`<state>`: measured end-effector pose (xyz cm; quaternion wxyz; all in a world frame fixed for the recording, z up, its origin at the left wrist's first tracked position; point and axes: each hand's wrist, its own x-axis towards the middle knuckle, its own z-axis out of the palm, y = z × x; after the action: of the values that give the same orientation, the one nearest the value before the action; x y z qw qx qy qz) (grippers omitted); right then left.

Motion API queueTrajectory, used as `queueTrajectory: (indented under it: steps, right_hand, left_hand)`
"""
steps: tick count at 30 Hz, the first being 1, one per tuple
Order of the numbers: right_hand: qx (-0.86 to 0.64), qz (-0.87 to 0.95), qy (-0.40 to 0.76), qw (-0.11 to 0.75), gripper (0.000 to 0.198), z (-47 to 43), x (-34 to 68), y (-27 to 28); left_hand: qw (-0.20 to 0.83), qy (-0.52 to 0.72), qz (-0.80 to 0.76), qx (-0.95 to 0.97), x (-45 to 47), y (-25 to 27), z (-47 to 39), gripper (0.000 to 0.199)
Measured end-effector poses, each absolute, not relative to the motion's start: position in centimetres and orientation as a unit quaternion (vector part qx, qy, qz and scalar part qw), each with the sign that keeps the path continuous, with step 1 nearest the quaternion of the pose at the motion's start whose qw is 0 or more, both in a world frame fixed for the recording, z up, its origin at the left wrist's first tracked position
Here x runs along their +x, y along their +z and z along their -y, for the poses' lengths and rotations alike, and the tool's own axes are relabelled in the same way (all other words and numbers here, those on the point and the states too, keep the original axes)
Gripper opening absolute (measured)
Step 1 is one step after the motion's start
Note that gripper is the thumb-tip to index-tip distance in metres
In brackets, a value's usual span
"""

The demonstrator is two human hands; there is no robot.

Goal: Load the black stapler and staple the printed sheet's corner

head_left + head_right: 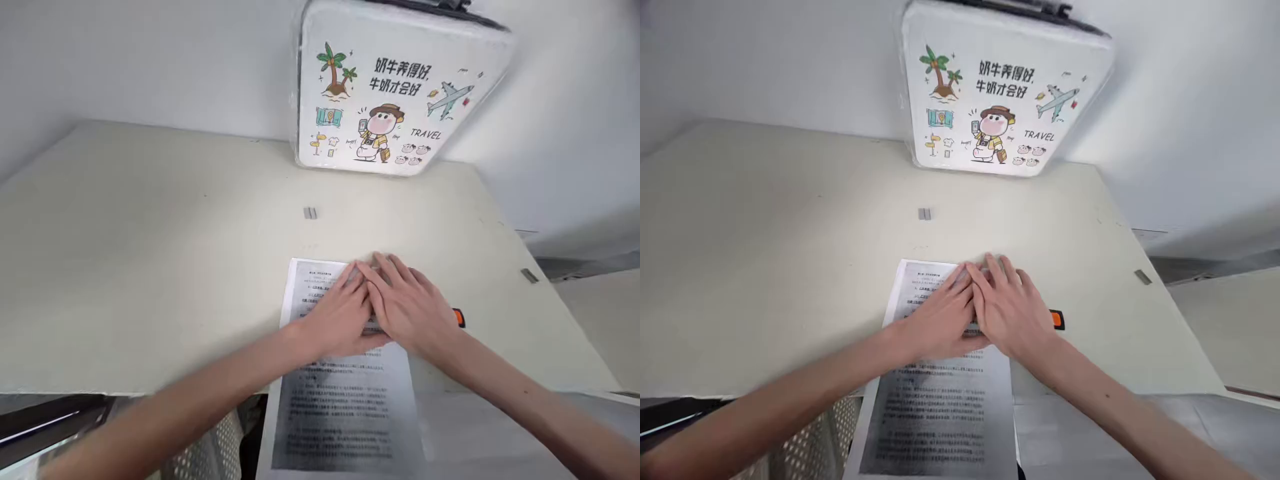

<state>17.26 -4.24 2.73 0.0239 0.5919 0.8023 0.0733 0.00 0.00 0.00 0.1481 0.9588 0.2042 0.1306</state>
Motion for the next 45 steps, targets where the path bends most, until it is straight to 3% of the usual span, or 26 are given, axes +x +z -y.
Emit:
queueTrajectory:
  steps: [6,12,18,27,35,38,45]
  right_hand:
    - [0.609,-0.792,0.04,-0.019,0.051,3.9,17.3,2.9]
    - [0.618,-0.768,-0.076,-0.15,0.044,5.6,20.4,4.2]
    - [0.537,-0.82,-0.039,-0.196,0.033,8.6,25.1,2.0]
    - [0.637,-0.718,-0.063,-0.272,0.026,10.3,29.5,-0.4]
    - [0.586,-0.745,0.046,-0.314,0.022,10.8,29.7,-0.9]
    - [0.569,-0.748,0.074,-0.334,0.024,10.6,29.3,-0.7]
    - [0.591,-0.688,0.048,-0.418,0.027,10.2,29.8,-0.2]
  left_hand:
    - [0.162,0.147,-0.206,0.954,0.0,-0.1,-0.3,0.07]
    - [0.167,0.132,-0.22,0.952,-0.5,-0.2,-0.6,0.086]
    - [0.171,0.086,-0.23,0.954,-1.1,-0.2,-1.6,0.09]
    - [0.151,0.078,-0.241,0.955,-2.2,1.9,-2.8,0.087]
    - [0.094,0.081,-0.31,0.943,-12.6,4.2,2.4,0.071]
    - [0.078,0.05,-0.29,0.953,-15.2,3.3,4.1,0.076]
    - [0.031,0.048,-0.281,0.958,-8.4,2.5,3.1,0.079]
